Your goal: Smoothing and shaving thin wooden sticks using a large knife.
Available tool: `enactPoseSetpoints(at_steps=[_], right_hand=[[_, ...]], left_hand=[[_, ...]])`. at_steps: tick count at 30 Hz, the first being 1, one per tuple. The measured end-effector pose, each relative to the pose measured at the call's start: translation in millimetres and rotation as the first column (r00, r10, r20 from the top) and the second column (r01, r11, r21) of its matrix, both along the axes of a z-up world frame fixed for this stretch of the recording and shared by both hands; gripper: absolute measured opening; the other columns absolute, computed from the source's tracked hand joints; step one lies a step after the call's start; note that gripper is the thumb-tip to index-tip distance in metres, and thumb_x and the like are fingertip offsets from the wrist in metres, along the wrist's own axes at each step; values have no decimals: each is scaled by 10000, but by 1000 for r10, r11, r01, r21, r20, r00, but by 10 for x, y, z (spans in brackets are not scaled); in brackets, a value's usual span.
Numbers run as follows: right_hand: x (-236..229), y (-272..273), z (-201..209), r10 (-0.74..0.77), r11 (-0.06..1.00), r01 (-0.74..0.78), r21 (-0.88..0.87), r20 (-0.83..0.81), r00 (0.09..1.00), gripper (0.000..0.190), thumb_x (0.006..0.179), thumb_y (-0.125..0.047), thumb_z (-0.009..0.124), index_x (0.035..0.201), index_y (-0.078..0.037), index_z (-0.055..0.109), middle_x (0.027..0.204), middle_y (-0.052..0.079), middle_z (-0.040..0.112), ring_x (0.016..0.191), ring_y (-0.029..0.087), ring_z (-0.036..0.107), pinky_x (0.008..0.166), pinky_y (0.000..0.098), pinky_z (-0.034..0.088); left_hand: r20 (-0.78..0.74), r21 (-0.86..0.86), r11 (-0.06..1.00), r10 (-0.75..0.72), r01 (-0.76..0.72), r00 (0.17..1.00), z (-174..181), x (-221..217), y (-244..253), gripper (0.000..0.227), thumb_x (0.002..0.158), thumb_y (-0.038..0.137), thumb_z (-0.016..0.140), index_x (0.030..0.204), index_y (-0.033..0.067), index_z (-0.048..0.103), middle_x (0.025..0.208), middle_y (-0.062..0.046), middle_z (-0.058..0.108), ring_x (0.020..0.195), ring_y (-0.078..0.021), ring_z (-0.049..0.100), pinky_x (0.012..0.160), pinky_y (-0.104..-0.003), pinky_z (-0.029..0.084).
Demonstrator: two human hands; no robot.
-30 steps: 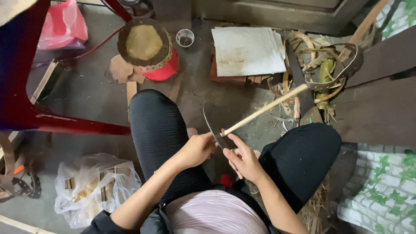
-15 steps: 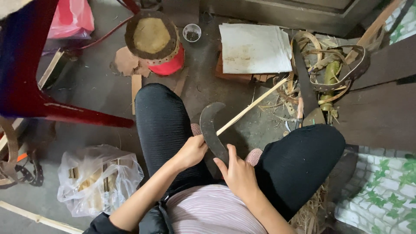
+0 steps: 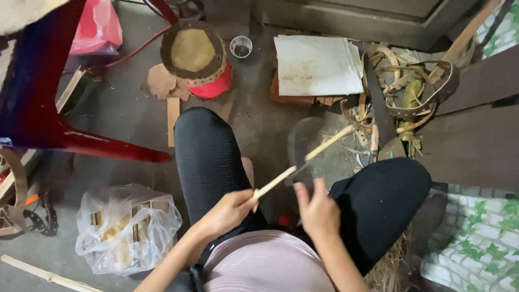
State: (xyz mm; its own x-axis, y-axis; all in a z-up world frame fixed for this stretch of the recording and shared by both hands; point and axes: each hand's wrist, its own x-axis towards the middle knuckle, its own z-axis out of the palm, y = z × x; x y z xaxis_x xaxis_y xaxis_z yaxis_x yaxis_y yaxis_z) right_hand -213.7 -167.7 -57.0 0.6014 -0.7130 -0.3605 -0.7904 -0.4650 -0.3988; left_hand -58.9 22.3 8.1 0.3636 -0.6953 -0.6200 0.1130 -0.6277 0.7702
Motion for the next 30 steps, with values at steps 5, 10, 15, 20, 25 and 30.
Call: enactPoseSetpoints(at_steps=[5,10,15,20,25,30], right_hand=[[-24,36,159,9,993,-25,116,131,991,504,967,-598,466,1162,-141,550,890,222,754,863,516,694,691,569,518],[-49,352,187,238,952,-256,166,119,964,465,945,-629,511,1124,-200,523,797,219,730,762,524,683,641,588,510],[-31,237,136,214,968,-224,113,94,972,518,942,-659,495,1146,-184,524,774,218,733,732,495,703,616,565,520],[-27,-310,102,-76,997,74,29,104,992,550,1006,-652,482,1143,-135,607,847,335,730,915,509,725,834,604,566],[5,-51,394,-22,1000,22,3,158,987,489,1008,-601,488,1044,-132,622,798,309,727,870,514,720,785,627,553],[-24,374,312,310,937,-334,101,199,930,388,1004,-524,480,1112,-152,509,752,142,733,716,429,708,552,540,514]], left_hand=[[-248,-35,973,212,-227,945,-244,26,55,307,1125,200,458,859,97,573,568,46,324,482,-77,269,437,-261,216],[-64,-65,978,192,-196,979,-239,151,-257,353,1125,285,459,825,130,563,612,32,378,525,-80,325,498,-260,271],[255,-44,999,12,0,967,-252,132,-217,291,1069,274,493,824,183,622,776,33,619,760,-123,543,747,-287,406],[173,81,996,26,-41,985,-179,61,-29,311,1057,293,521,891,113,713,719,-99,693,718,-213,621,689,-351,534],[307,68,997,16,-38,951,-22,81,-244,313,1049,310,509,976,67,691,904,-233,751,962,-476,699,807,-543,563],[576,172,983,-148,58,804,-159,110,-395,170,945,159,402,975,79,549,922,-255,710,833,-526,634,677,-591,469]])
